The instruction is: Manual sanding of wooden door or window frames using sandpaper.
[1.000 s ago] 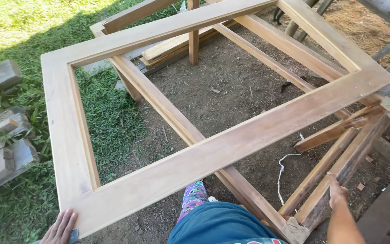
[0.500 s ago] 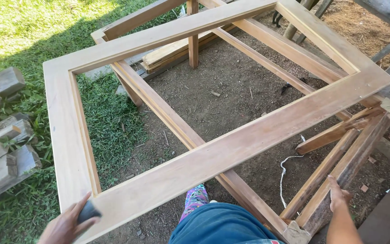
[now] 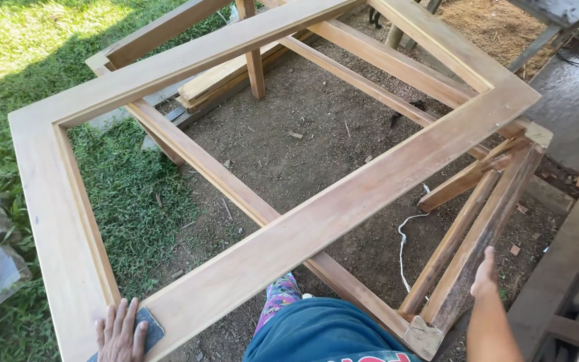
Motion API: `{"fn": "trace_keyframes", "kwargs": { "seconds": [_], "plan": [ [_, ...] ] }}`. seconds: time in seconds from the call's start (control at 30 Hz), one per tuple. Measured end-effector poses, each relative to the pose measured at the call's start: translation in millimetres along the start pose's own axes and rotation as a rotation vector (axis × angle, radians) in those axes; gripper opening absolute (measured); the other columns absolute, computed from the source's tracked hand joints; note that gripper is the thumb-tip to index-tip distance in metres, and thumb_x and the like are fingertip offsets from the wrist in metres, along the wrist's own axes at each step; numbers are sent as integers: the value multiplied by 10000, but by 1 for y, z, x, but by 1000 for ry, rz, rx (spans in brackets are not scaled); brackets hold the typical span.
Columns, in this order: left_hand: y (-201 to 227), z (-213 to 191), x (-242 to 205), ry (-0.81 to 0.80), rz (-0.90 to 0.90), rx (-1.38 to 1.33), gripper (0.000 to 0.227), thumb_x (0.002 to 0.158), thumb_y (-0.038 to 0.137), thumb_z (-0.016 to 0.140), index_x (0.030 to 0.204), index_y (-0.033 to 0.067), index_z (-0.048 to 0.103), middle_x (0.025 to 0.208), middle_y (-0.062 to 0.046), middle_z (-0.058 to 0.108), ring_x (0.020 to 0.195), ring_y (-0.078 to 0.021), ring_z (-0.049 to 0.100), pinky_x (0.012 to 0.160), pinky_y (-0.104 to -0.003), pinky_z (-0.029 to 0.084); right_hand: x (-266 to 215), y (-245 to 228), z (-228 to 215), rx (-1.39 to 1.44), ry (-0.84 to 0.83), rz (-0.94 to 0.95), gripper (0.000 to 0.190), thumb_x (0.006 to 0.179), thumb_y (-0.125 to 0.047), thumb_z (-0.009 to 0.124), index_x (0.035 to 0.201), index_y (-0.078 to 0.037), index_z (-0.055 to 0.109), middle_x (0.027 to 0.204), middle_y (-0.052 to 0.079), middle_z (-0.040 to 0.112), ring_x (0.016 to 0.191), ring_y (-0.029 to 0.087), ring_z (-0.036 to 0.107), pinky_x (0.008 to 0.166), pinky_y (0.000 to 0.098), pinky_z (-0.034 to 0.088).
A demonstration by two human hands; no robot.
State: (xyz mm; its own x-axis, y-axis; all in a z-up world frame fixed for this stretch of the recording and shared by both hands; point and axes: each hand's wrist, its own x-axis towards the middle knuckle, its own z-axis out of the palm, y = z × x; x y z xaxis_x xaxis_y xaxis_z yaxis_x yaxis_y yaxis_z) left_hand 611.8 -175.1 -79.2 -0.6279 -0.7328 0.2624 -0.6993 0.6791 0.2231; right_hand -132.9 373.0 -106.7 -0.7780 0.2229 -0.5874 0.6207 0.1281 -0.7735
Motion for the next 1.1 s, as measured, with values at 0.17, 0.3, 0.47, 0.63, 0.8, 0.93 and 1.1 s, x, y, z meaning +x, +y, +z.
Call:
{"fn": "trace_keyframes", "kwargs": {
  "seconds": [0.17, 0.3, 0.47, 0.63, 0.8, 0.93, 1.1],
  "plan": [
    [-17, 10, 6, -193, -228, -75, 563, 1078, 532, 203, 1547, 299, 411, 1643, -31, 358, 1605, -321, 178, 1301, -549, 50, 6, -35, 1, -87, 70, 81, 816, 1043, -628, 259, 1640, -79, 168, 1708, 140, 219, 1558, 315, 269, 1275, 520, 199],
    [-7, 19, 15, -42, -169, 72, 594, 1072, 565, 234, 1552, 252, 393, 1673, -148, 281, 1570, -352, 195, 1273, -532, 67, 21, -52, 5, -100, 108, 107, 846, 1081, -640, 233, 1645, -13, 169, 1718, 188, 217, 1567, 343, 283, 1293, 495, 206],
    [-6, 29, 21, 122, -105, 76, 709, 1053, 590, 267, 1603, 151, 350, 1671, -261, 261, 1524, -457, 227, 1228, -620, 123, -3, -75, 29, -193, 196, 111, 862, 1068, -655, 242, 1605, 19, 234, 1688, 214, 234, 1548, 362, 293, 1279, 497, 231],
    [-12, 58, 21, 275, -40, 150, 713, 1057, 606, 321, 1575, 138, 467, 1687, -268, 352, 1562, -495, 302, 1281, -685, 171, 2, -69, 42, -199, 226, 130, 891, 1074, -654, 204, 1537, 66, 449, 1593, 320, 468, 1489, 407, 498, 1259, 495, 391],
    [44, 106, 64, 271, 296, 84, 779, 1020, 587, 389, 1543, 23, 509, 1593, -308, 465, 1485, -541, 399, 1176, -684, 202, 52, -35, 32, -299, 385, 2, 1042, 1004, -758, 323, 1445, 181, 417, 1518, 366, 423, 1415, 474, 434, 1190, 513, 346],
    [124, 114, 94, 173, 312, -27, 745, 1011, 597, 366, 1575, 113, 424, 1624, -285, 366, 1507, -495, 305, 1251, -643, 168, 29, -42, 34, -341, 486, 26, 977, 985, -727, 336, 1449, 128, 421, 1505, 344, 422, 1398, 495, 415, 1178, 550, 303],
    [211, 114, 144, -34, 338, -78, 780, 949, 538, 366, 1600, 125, 242, 1649, -254, 202, 1529, -465, 167, 1217, -608, 96, 59, -21, 31, -292, 399, 2, 993, 1024, -723, 356, 1395, 188, 491, 1489, 385, 462, 1415, 476, 455, 1218, 495, 328]
  ]
}}
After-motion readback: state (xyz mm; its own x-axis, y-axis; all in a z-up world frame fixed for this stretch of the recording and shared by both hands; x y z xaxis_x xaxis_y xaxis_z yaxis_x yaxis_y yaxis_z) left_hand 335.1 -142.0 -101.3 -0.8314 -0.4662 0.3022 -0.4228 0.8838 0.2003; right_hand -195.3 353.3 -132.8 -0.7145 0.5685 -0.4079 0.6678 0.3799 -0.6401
